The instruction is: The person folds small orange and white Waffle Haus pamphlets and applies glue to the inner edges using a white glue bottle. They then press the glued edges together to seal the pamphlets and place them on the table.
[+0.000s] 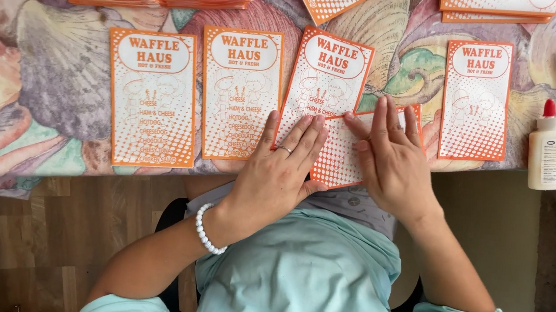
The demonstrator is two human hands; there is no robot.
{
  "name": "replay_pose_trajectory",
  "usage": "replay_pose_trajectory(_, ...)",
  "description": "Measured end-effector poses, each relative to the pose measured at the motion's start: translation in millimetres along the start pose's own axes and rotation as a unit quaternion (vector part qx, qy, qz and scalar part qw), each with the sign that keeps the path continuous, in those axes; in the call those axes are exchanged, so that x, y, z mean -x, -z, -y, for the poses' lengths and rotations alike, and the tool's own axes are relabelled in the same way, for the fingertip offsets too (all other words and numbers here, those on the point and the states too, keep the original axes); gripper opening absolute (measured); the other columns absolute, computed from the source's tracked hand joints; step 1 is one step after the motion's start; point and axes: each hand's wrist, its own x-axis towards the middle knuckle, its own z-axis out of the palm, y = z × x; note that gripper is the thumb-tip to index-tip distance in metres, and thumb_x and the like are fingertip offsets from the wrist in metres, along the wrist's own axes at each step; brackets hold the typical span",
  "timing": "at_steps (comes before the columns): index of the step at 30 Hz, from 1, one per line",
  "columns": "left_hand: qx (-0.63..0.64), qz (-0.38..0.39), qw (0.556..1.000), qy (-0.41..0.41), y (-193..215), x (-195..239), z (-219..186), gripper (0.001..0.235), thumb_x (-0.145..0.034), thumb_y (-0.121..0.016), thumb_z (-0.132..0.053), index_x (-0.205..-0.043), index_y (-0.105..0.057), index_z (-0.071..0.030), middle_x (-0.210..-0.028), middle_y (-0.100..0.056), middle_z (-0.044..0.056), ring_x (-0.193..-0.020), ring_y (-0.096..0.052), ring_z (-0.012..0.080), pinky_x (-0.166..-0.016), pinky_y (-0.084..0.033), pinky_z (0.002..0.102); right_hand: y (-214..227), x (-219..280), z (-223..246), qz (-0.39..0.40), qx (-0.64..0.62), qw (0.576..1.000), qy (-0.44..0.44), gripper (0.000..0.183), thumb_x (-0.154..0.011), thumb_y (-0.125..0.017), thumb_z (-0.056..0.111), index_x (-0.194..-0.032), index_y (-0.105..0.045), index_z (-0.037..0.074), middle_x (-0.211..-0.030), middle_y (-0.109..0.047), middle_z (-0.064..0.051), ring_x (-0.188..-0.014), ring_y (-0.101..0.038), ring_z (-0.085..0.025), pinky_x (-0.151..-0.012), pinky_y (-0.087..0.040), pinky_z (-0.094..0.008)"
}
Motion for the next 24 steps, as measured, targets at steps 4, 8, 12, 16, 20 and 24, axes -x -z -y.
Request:
replay_pose_trajectory(4, -0.003, 0.006, 1.000, -0.002, 2.6, -0.8, 0.3, 0.079, -0.105, -0.029, -0.060, -0.156, -0.039, 0.000, -0.164, -0.036, 0.019, -0.155, -0.029, 0.0332, -0.126, -0.006, 0.067, 11.1, 6.0, -19.9, 0.010, 0.022, 1.000, -0.010, 0.064, -0.106, -0.042, 0.013, -0.163, -0.021, -0.008, -0.147, -0.064, -0.001, -0.157, -0.027, -0.029, -0.129, -0.007, -0.045)
replay_pose_trajectory(8, -0.016, 0.013, 1.000, 0.008, 1.6, 0.4, 0.6, 0.080, -0.105, -0.024, -0.061, -0.159, -0.036, -0.004, -0.167, -0.033, 0.016, -0.156, -0.026, 0.0305, -0.126, -0.005, 0.067, 20.0, 11.1, -38.4, 0.018, 0.006, 0.999, -0.032, 0.065, -0.103, -0.040, 0.010, -0.162, -0.019, -0.011, -0.148, -0.063, -0.003, -0.160, -0.019, -0.026, -0.131, -0.003, -0.041)
replay_pose_trajectory(12, -0.011, 0.018, 1.000, 0.010, 1.3, 0.9, 1.0, 0.079, -0.105, -0.022, -0.062, -0.159, -0.036, -0.006, -0.167, -0.033, 0.015, -0.157, -0.025, 0.0289, -0.126, -0.005, 0.067, 28.6, 21.7, -58.1, 0.021, 0.020, 0.998, -0.049, 0.066, -0.103, -0.040, 0.009, -0.162, -0.019, -0.011, -0.149, -0.063, -0.005, -0.160, -0.020, -0.027, -0.131, -0.002, -0.042)
replay_pose_trajectory(16, -0.007, 0.022, 1.000, 0.010, 1.5, 1.1, 1.8, 0.078, -0.105, -0.022, -0.061, -0.159, -0.035, -0.006, -0.167, -0.033, 0.015, -0.157, -0.025, 0.0284, -0.125, -0.005, 0.068, 33.4, 24.8, -66.0, 0.022, 0.052, 0.997, -0.059, 0.066, -0.103, -0.043, 0.007, -0.163, -0.022, -0.011, -0.147, -0.065, -0.004, -0.159, -0.026, -0.028, -0.131, -0.003, -0.041)
replay_pose_trajectory(20, -0.002, 0.025, 1.000, 0.013, 2.0, 2.0, 1.8, 0.078, -0.105, -0.021, -0.060, -0.160, -0.034, -0.006, -0.168, -0.032, 0.014, -0.157, -0.024, 0.0276, -0.125, -0.003, 0.068, 30.2, 25.4, -68.2, 0.009, 0.032, 0.997, -0.065, 0.067, -0.102, -0.043, 0.006, -0.163, -0.022, -0.011, -0.145, -0.067, -0.003, -0.157, -0.029, -0.028, -0.131, -0.004, -0.041)
replay_pose_trajectory(24, -0.001, 0.021, 1.000, 0.018, 1.2, 0.1, 1.9, 0.078, -0.105, -0.021, -0.060, -0.160, -0.034, -0.007, -0.168, -0.031, 0.013, -0.157, -0.023, 0.0269, -0.125, -0.003, 0.068, 42.2, 24.7, -71.6, -0.009, 0.012, 0.997, -0.074, 0.067, -0.103, -0.042, 0.006, -0.163, -0.015, -0.011, -0.147, -0.065, -0.008, -0.159, -0.025, -0.027, -0.132, -0.004, -0.041)
